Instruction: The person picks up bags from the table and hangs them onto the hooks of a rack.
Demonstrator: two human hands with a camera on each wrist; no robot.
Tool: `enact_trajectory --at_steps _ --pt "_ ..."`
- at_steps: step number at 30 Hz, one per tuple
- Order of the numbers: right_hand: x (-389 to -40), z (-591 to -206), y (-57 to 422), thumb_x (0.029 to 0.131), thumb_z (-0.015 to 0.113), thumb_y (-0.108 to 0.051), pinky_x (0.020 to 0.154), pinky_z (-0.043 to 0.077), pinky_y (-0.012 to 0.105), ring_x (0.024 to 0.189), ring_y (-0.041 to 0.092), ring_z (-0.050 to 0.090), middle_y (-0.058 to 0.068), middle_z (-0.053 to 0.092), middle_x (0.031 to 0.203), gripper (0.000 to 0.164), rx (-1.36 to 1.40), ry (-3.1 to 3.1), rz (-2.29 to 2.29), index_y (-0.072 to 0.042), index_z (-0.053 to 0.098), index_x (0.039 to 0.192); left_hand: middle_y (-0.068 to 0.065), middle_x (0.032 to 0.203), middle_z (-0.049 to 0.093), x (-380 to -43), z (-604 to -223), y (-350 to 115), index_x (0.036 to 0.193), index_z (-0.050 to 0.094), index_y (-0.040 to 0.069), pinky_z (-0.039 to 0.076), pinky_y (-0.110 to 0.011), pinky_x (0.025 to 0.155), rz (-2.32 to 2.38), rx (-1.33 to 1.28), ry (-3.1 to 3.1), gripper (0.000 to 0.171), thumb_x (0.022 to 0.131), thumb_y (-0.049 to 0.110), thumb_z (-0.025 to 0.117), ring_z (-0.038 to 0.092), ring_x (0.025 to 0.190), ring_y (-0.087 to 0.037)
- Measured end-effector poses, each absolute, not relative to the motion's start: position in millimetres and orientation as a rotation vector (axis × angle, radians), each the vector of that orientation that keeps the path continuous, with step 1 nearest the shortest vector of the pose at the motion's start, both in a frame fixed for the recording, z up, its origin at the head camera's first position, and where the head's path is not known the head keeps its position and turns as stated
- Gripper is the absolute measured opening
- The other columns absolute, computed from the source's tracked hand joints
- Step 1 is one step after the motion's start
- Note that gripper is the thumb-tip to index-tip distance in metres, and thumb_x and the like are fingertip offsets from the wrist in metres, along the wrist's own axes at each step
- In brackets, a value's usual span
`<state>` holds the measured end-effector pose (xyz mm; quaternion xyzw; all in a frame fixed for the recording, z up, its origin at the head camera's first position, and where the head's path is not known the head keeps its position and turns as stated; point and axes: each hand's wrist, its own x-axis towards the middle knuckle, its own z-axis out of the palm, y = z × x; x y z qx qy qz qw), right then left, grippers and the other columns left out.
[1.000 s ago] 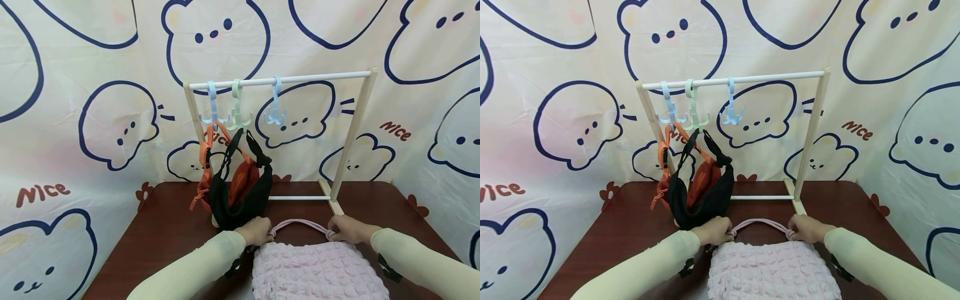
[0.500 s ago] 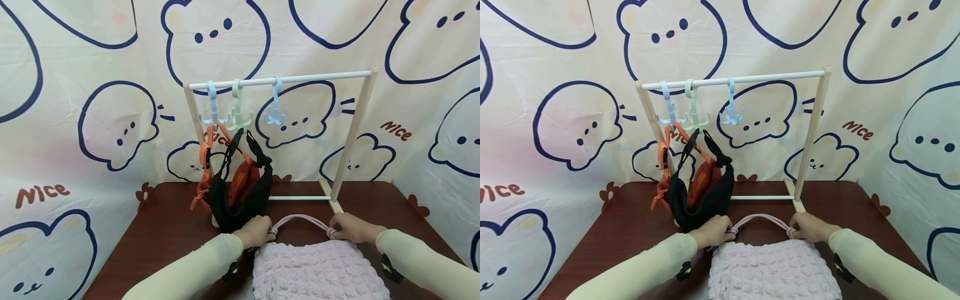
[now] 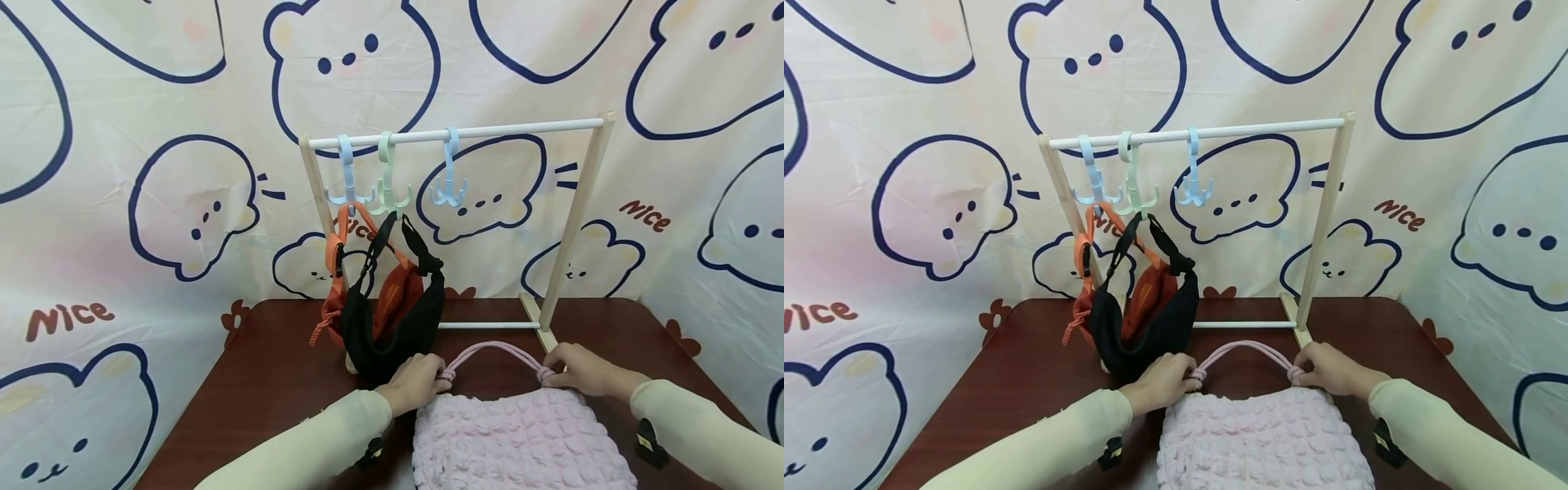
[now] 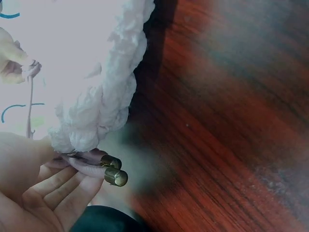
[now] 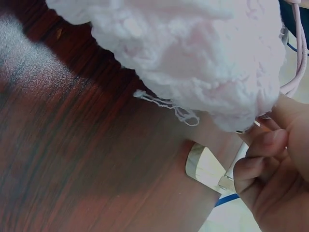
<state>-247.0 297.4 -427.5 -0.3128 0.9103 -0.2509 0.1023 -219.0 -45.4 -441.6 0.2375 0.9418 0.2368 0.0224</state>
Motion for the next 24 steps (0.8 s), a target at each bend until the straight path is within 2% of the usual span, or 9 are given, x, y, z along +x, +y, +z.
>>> enact_trajectory --at_steps 9,24 --pt "-243 -419 299 0.088 0.077 -0.024 0.067 0.049 0.021 0.074 -0.003 0.054 -0.012 0.070 0.084 0.014 -0.920 2.756 -0.750 -0.012 0.078 0.095 0.008 0.072 0.061 -216 -437 -46 0.090 0.069 0.015 0.040 -0.020 0.055 0.789 0.717 2.970 0.012 0.091 0.025 0.076 0.047 0.060 -0.002" --pt "-238 -411 296 0.089 0.077 -0.027 0.067 0.047 0.020 0.074 -0.003 0.053 -0.012 0.069 0.085 0.018 -0.892 2.784 -0.782 -0.012 0.077 0.098 0.006 0.074 0.063 -212 -433 -50 0.093 0.066 0.015 0.041 -0.020 0.054 0.825 0.704 2.975 0.014 0.092 0.025 0.075 0.049 0.060 -0.001"
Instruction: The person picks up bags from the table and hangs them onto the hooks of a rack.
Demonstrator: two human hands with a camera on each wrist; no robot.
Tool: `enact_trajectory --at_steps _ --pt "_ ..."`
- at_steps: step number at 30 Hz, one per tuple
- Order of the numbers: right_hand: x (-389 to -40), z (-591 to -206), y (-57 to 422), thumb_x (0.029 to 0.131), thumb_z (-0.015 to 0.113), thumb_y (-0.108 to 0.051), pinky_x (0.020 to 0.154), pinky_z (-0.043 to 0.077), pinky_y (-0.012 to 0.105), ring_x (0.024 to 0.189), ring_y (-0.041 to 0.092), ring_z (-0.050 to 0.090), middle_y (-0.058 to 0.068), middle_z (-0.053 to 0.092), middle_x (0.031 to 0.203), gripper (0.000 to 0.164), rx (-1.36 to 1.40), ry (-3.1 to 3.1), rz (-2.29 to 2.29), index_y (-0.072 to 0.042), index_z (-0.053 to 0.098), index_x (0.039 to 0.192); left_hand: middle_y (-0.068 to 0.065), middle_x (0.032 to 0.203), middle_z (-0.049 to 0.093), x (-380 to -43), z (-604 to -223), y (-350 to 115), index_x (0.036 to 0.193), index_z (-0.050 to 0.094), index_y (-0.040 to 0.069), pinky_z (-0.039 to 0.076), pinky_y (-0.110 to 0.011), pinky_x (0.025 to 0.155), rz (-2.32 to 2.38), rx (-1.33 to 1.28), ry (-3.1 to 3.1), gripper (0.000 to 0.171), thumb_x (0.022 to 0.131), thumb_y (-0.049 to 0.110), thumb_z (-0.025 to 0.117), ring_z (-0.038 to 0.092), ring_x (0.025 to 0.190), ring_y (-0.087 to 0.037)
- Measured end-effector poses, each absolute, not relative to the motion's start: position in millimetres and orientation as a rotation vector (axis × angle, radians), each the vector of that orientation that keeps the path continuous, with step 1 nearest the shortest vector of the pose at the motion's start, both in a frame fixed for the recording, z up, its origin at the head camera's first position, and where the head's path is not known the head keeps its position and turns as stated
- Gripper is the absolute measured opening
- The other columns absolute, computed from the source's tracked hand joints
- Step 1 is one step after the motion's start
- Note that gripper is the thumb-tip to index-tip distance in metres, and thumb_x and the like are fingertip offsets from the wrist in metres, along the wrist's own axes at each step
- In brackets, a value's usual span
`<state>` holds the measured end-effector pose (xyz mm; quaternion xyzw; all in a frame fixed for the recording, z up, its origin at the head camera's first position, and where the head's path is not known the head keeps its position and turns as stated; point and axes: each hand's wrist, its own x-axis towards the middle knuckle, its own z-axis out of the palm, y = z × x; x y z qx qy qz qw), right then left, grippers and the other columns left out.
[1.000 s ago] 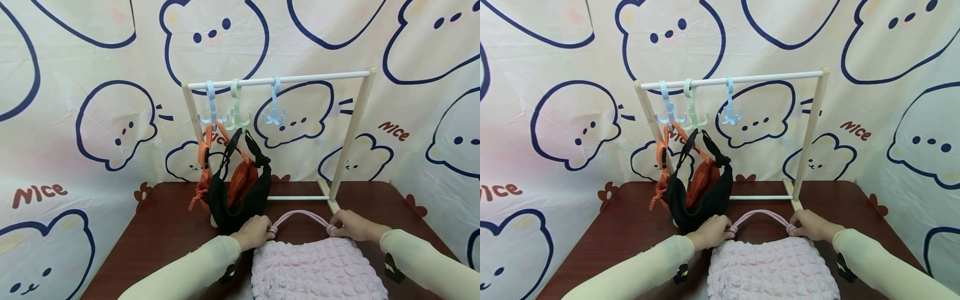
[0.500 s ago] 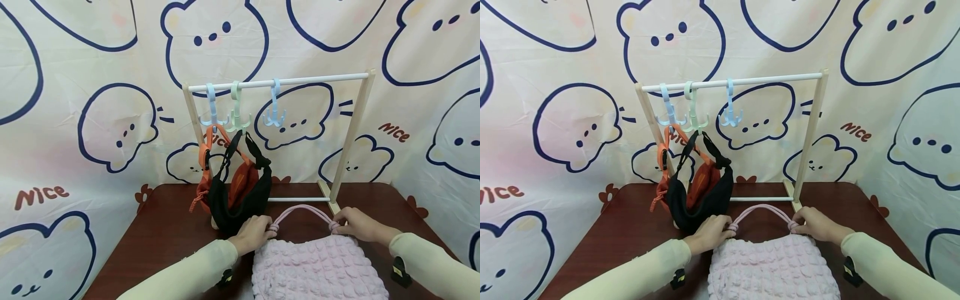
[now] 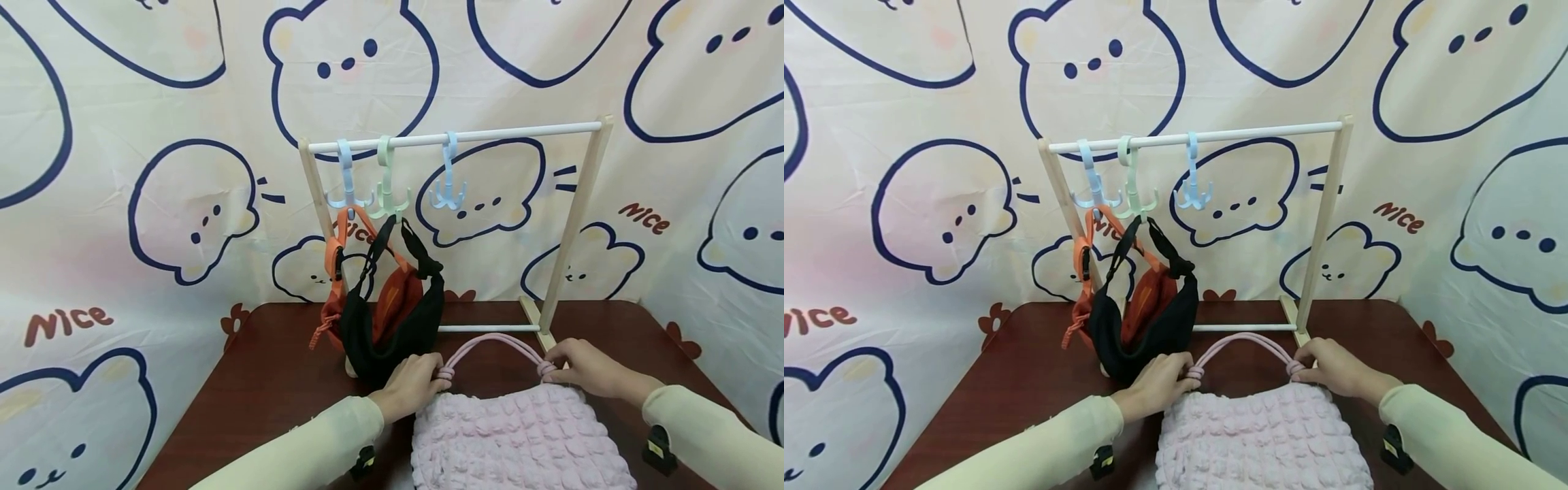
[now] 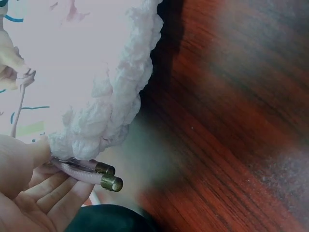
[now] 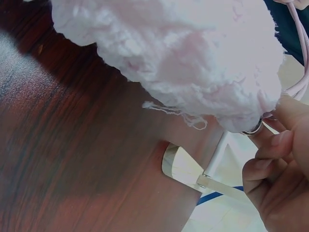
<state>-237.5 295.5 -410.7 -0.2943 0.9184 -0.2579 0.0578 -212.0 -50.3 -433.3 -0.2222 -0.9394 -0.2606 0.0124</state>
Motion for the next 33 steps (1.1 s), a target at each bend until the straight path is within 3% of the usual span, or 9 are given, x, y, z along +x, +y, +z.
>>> enact_trajectory --at_steps 16,33 --pt "-230 -405 299 0.089 0.077 -0.026 0.063 0.047 0.020 0.071 -0.003 0.053 -0.012 0.070 0.084 0.015 -0.871 2.812 -0.846 -0.014 0.077 0.098 0.005 0.079 0.066 -205 -427 -55 0.092 0.064 0.017 0.042 -0.019 0.056 -0.847 -0.714 -2.877 0.014 0.092 0.026 0.075 0.051 0.061 0.001" --pt "-226 -392 298 0.090 0.075 -0.030 0.069 0.051 0.020 0.077 -0.001 0.060 -0.011 0.073 0.089 0.018 -0.873 2.797 -0.881 -0.015 0.077 0.101 0.004 0.088 0.071 -202 -427 -60 0.102 0.066 0.017 0.044 -0.018 0.059 -0.919 -0.764 -2.821 0.014 0.096 0.029 0.070 0.053 0.063 0.002"
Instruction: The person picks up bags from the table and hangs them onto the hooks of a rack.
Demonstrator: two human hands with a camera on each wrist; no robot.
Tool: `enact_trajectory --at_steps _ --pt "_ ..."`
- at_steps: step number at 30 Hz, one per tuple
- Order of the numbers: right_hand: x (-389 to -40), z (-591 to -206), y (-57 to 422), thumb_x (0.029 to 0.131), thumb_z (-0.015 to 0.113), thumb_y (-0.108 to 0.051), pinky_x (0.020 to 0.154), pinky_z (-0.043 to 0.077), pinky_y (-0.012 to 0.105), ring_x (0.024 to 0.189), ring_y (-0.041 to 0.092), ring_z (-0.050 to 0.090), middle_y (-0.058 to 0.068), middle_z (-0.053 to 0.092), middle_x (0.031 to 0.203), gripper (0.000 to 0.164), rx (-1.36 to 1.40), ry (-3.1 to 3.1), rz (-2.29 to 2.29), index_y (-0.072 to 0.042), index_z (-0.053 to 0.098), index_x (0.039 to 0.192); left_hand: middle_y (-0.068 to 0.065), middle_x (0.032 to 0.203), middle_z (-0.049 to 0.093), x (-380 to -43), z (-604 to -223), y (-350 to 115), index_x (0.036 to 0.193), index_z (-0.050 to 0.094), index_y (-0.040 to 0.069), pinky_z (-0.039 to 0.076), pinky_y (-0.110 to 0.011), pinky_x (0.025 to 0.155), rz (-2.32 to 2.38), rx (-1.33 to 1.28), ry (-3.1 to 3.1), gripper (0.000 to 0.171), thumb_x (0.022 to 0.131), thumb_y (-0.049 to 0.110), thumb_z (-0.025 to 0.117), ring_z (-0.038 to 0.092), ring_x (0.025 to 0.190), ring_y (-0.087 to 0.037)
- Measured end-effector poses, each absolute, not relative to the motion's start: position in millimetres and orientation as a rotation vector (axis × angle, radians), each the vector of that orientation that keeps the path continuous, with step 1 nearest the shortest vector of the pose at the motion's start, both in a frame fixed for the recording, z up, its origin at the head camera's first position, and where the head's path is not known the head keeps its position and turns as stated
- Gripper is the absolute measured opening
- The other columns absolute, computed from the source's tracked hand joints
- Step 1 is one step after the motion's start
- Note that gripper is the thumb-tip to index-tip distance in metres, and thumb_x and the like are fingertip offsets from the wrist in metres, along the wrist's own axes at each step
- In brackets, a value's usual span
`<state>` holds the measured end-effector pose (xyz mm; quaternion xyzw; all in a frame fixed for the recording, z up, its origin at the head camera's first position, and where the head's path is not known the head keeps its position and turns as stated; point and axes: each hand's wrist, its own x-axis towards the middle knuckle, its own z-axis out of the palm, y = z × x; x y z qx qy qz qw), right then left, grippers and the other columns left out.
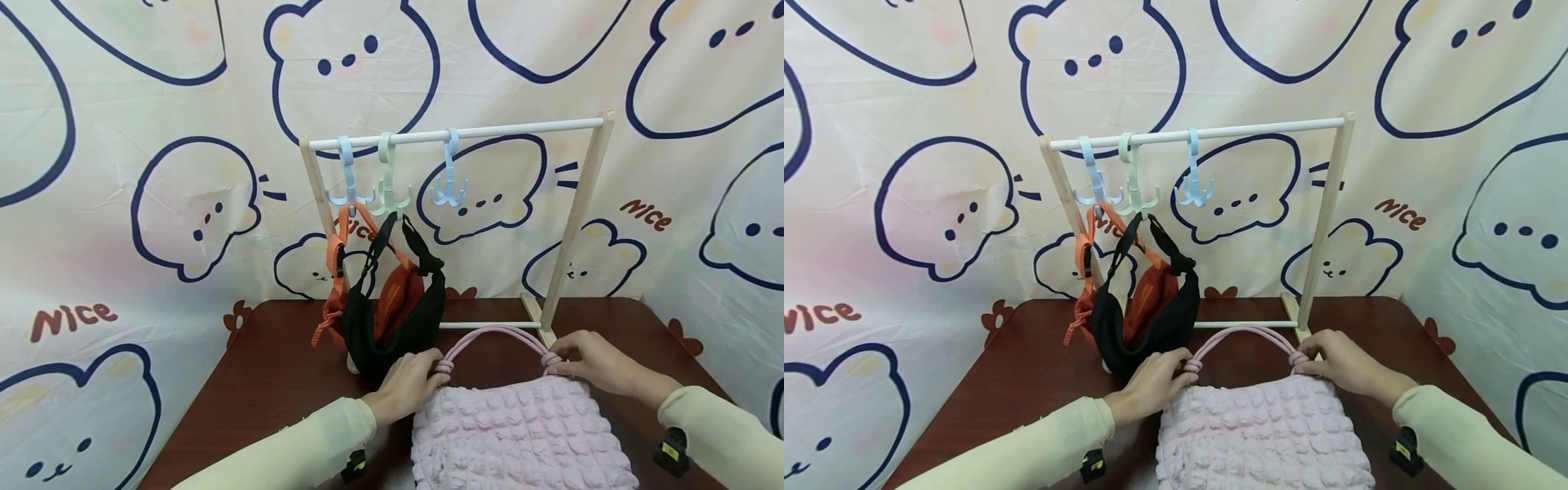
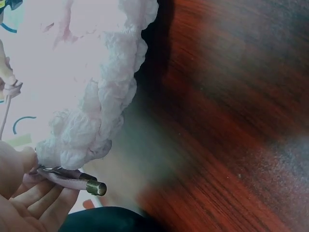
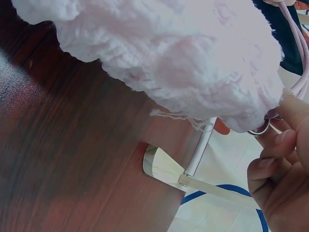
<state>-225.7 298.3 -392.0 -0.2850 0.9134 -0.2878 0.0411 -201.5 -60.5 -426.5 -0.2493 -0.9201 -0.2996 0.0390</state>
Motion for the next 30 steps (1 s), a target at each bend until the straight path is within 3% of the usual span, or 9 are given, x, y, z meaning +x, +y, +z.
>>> enact_trajectory --at_steps 30 --pt "-219 -379 299 0.090 0.076 -0.028 0.068 0.051 0.021 0.079 -0.005 0.059 -0.010 0.074 0.091 0.020 -0.900 2.913 -0.884 -0.013 0.077 0.102 0.005 0.099 0.075 -194 -408 -64 0.115 0.068 0.021 0.047 -0.020 0.067 -0.935 -0.717 -2.756 0.020 0.098 0.032 0.066 0.060 0.073 0.000"
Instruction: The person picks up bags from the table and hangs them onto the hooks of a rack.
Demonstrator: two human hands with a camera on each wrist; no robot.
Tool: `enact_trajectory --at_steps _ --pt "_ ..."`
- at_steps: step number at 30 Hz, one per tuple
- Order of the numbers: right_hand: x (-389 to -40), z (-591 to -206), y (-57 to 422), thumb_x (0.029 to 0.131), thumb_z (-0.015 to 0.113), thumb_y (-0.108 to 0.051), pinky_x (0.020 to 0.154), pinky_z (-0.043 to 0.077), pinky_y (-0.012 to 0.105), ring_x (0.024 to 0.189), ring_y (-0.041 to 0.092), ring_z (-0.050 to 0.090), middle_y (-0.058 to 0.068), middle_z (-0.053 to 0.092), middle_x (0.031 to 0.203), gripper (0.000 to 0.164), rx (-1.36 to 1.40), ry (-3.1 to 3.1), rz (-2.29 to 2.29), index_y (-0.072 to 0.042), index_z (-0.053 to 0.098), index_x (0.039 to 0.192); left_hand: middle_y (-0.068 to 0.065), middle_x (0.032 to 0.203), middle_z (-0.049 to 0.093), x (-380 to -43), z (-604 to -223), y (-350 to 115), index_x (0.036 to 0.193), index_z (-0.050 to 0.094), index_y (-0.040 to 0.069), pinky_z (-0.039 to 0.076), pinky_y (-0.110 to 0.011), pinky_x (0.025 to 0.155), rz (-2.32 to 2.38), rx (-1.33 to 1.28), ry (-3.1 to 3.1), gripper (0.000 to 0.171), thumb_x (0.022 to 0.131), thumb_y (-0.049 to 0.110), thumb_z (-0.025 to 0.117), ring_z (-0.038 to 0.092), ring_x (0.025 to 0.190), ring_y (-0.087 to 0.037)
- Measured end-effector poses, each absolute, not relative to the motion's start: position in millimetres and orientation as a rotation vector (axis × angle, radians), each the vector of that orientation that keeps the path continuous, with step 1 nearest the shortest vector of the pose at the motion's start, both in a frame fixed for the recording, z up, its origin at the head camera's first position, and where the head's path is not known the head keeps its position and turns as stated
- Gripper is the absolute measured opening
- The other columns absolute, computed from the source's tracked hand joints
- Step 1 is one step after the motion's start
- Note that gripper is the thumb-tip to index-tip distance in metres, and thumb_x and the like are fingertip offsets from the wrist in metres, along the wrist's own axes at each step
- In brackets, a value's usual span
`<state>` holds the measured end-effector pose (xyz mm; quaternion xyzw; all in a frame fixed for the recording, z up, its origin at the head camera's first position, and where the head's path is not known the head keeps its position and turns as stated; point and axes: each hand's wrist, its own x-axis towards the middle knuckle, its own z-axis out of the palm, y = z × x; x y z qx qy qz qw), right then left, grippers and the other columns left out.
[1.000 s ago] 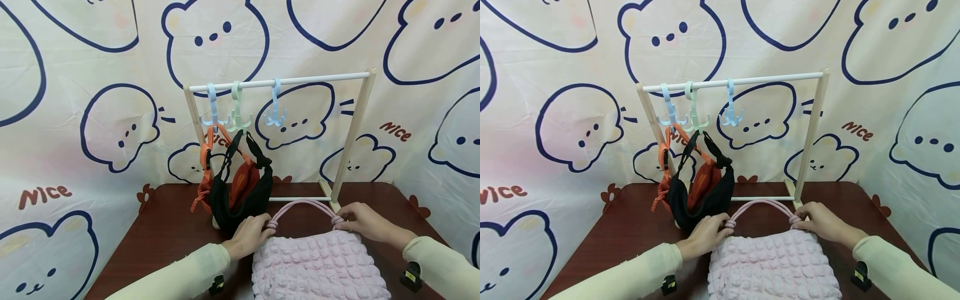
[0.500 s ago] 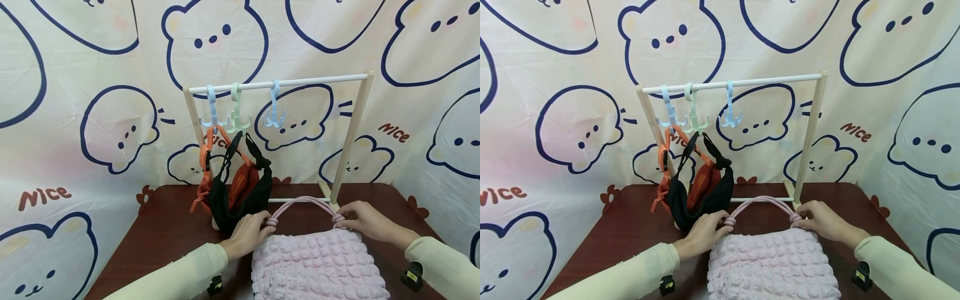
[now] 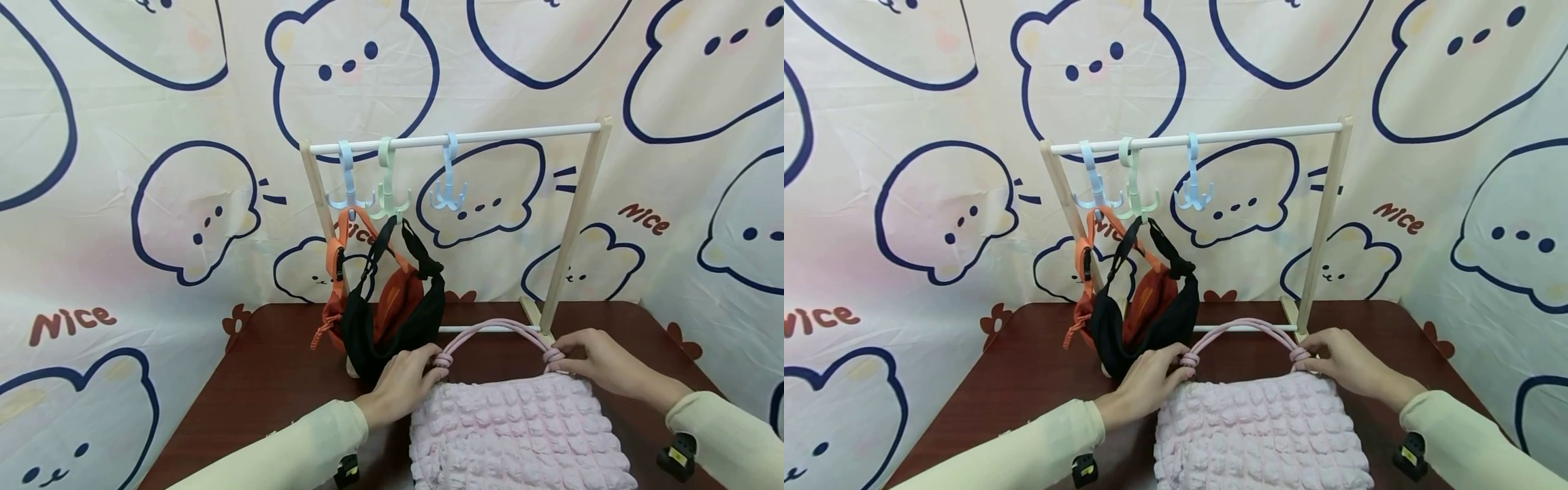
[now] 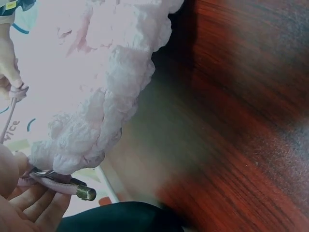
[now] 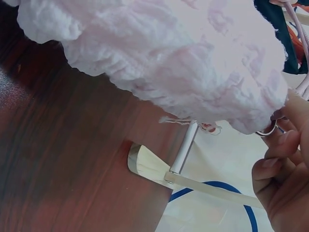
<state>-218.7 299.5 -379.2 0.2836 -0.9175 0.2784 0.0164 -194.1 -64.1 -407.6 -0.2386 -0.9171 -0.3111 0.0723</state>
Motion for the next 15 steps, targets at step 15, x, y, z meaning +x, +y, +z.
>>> enact_trajectory --at_steps 15 --pt "-216.6 -371.2 298.7 0.090 0.076 -0.027 0.067 0.053 0.022 0.079 -0.006 0.060 -0.008 0.075 0.093 0.020 0.879 -2.815 0.860 -0.013 0.077 0.104 0.004 0.099 0.075 -193.0 -401.0 -66.4 0.116 0.068 0.019 0.047 -0.020 0.067 -0.990 -0.740 -2.714 0.019 0.098 0.028 0.067 0.059 0.074 0.001"
